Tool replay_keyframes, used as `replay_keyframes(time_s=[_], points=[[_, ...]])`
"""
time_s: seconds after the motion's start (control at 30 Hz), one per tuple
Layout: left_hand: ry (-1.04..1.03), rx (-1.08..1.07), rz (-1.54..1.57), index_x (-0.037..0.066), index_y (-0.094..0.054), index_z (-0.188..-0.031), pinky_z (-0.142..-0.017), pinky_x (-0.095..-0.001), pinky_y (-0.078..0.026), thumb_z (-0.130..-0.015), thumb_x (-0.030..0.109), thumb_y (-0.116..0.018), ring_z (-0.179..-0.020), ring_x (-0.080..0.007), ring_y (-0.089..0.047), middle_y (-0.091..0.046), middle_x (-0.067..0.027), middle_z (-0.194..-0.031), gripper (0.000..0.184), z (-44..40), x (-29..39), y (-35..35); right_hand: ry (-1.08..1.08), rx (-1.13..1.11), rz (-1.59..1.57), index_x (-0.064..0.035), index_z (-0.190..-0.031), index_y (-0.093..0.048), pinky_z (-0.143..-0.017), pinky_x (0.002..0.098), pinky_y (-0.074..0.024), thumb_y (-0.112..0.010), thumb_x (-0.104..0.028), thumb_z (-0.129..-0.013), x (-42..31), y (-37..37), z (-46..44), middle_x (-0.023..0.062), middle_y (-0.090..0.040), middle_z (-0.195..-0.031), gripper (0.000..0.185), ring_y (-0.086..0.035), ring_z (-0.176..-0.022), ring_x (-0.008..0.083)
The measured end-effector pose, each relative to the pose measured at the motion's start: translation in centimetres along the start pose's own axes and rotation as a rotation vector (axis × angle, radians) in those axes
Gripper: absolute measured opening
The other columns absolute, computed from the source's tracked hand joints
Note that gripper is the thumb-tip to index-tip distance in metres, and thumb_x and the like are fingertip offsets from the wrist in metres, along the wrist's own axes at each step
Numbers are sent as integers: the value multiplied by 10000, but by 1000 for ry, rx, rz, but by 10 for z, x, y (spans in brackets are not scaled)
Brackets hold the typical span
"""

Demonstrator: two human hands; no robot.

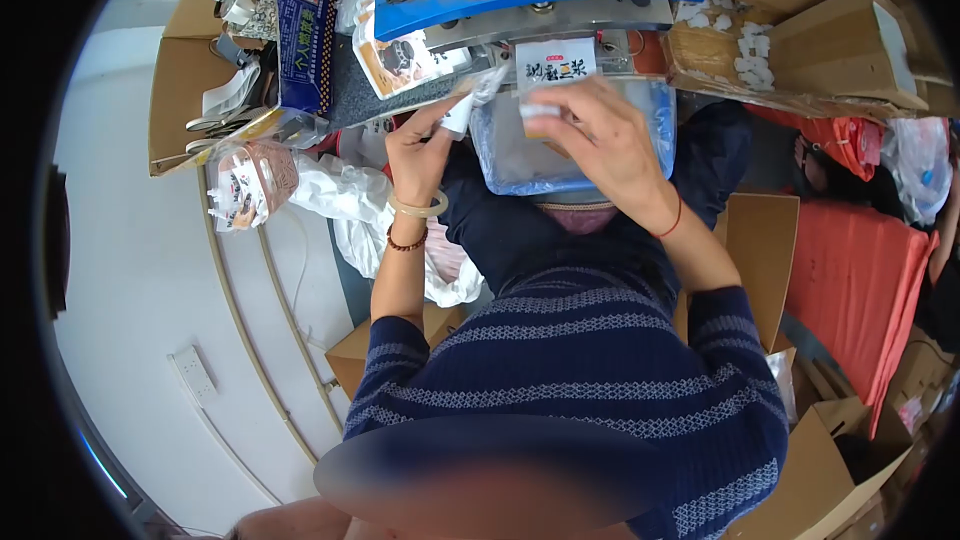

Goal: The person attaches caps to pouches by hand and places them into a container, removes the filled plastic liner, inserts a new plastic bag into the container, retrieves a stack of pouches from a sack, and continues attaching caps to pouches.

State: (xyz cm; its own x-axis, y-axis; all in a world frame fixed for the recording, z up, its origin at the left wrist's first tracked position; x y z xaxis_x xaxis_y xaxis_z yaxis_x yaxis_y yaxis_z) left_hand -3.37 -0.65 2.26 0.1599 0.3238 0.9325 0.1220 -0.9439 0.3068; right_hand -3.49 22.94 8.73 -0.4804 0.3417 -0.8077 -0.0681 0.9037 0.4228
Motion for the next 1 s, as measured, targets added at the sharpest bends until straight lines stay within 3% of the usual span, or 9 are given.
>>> replay_keyframes(time_s=[0.2,0.3,0.43,0.57,0.7,0.77,0.87,0.97,1.0], points=[[77,-173,187,-15,-717,-1061,-724,-217,-500,-859,1,-658,-812,-69,-631,-731,-65,-958,212,1,22,-25,231,-96,142,-14,-1012,-678,-757,354,-501,-706,-96,-817,-23,8,-26,122,-670,-937,213,-614,-850,286],[340,-756,204,-24,-720,-1036,-708,-218,-502,-898,153,-712,-805,-51,-617,-724,-43,-914,224,2,0,-48,221,-342,258,-9,-1020,-669,-766,359,-498,-681,-161,-849,-7,12,-27,131,-666,-943,229,-617,-870,288],[649,-655,688,-42,-693,-1091,-739,-232,-527,-899,113,-699,-821,-92,-654,-721,-83,-968,247,6,-32,-90,-228,-365,-2,14,-1041,-659,-740,412,-502,-630,-226,-915,52,6,-23,157,-668,-919,272,-621,-800,338],[808,-415,993,-81,-654,-1068,-812,-311,-561,-900,79,-670,-908,-181,-686,-700,-133,-1031,233,-32,-52,-113,-182,6,803,-38,-1045,-670,-740,453,-514,-558,-231,-950,75,59,-23,208,-673,-919,243,-643,-848,388],[820,-379,974,-73,-635,-1119,-877,-334,-546,-915,87,-648,-956,-200,-679,-686,-146,-1099,259,-40,-60,-120,-362,123,997,-32,-1037,-632,-723,491,-503,-559,-159,-900,138,100,-29,216,-653,-901,200,-631,-856,423],[802,-398,997,-68,-650,-1094,-870,-321,-543,-916,100,-656,-949,-183,-677,-695,-133,-1073,244,-34,-66,-123,31,124,1027,-44,-1050,-623,-716,507,-496,-568,-123,-859,175,97,-31,233,-639,-923,213,-622,-855,441],[733,-523,687,-58,-671,-1088,-802,-279,-537,-923,159,-675,-893,-128,-666,-710,-98,-1009,273,-28,-71,-110,-67,102,951,-94,-1125,-606,-734,512,-507,-583,-144,-870,198,102,-31,227,-650,-905,261,-631,-843,439],[260,4,72,-50,-638,-1186,-817,-294,-529,-914,188,-685,-927,-156,-663,-716,-114,-1011,364,-57,-59,-25,-238,139,864,-59,-1113,-606,-764,509,-487,-592,-107,-866,181,110,-24,258,-636,-934,252,-615,-881,445],[-111,169,-222,-51,-593,-1228,-902,-368,-499,-869,203,-720,-1027,-277,-658,-671,-195,-1141,457,-65,-41,4,-258,187,785,-73,-1124,-619,-758,488,-494,-584,-112,-890,178,116,-18,252,-639,-964,240,-622,-886,434]])
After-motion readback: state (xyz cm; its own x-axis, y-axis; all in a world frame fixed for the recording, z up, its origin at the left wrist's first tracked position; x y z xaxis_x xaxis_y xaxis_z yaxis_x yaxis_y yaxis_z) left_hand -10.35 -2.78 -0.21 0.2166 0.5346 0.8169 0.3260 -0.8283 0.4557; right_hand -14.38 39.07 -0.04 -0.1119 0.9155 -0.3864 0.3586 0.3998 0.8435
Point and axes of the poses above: each hand's wrist, its own z-axis away from the middle knuckle, its own y-axis out of the back of the hand, x = y × z, the point moved 6 cm from there along -z, towards the middle knuckle
